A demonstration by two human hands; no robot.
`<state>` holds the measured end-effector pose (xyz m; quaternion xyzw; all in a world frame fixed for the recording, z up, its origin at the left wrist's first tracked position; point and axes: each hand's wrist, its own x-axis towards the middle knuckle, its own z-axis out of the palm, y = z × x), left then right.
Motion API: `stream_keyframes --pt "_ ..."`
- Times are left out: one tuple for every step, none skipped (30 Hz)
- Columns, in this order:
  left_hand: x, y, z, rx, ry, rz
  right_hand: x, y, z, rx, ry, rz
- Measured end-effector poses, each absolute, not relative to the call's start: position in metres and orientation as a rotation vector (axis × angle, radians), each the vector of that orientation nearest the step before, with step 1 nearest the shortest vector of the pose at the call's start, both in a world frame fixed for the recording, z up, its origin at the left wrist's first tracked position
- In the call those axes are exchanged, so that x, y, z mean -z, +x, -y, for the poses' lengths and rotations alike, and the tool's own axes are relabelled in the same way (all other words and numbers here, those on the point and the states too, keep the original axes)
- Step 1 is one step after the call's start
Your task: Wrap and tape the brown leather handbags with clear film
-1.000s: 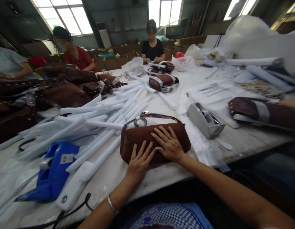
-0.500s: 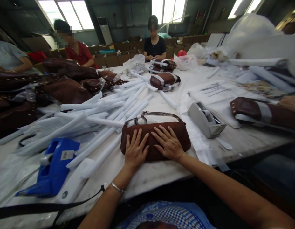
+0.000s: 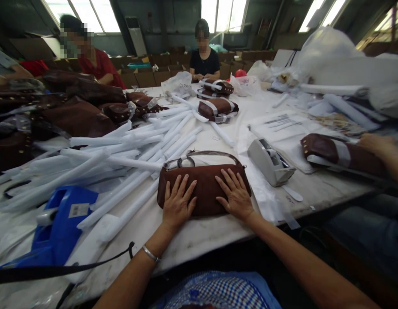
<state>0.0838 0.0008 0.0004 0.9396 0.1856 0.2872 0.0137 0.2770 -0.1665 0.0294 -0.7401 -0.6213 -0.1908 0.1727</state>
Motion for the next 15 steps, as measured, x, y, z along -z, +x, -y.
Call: stream_keyframes --pt "0.0 0.084 -0.001 -0.895 2.928 -0.574 -0.018 0.278 0.168 0.493 -2.137 1.79" --pt "0.0 0.084 -0.001 -0.887 2.931 -0.573 -0.01 0.28 0.168 0.457 -2.17 1.793" --pt "0.0 0.084 0.0 -0.884 2.933 -0.574 -0.008 0.281 0.168 0.447 -2.18 1.79" --pt "0.0 0.084 0.0 -0.887 2.934 -0.578 -0.011 0.281 0.168 0.448 -2.173 1.794" --pt "0.0 0.084 0.0 -0.891 2.933 -0.585 -0.018 0.28 0.168 0.456 -2.156 1.8" --pt "0.0 0.084 0.0 -0.897 2.933 -0.591 -0.029 0.278 0.166 0.468 -2.138 1.797" --pt "0.0 0.084 0.0 -0.91 2.932 -0.594 -0.04 0.274 0.164 0.49 -2.108 1.792" --pt "0.0 0.084 0.0 -0.925 2.93 -0.602 -0.05 0.27 0.162 0.522 -2.069 1.783" --pt "0.0 0.084 0.0 -0.934 2.929 -0.608 -0.058 0.264 0.158 0.556 -2.032 1.763" --pt "0.0 0.084 0.001 -0.938 2.929 -0.614 -0.062 0.259 0.154 0.588 -2.001 1.741" --pt "0.001 0.084 0.001 -0.947 2.93 -0.616 -0.062 0.254 0.149 0.615 -1.975 1.731" --pt "0.002 0.084 0.001 -0.959 2.931 -0.616 -0.058 0.249 0.143 0.634 -1.956 1.742" --pt "0.002 0.083 0.002 -0.97 2.934 -0.62 -0.051 0.246 0.138 0.637 -1.95 1.773" --pt "0.003 0.083 0.002 -0.978 2.94 -0.62 -0.042 0.244 0.133 0.624 -1.963 1.812" --pt "0.004 0.082 0.003 -0.989 2.946 -0.617 -0.034 0.243 0.129 0.602 -1.981 1.855"
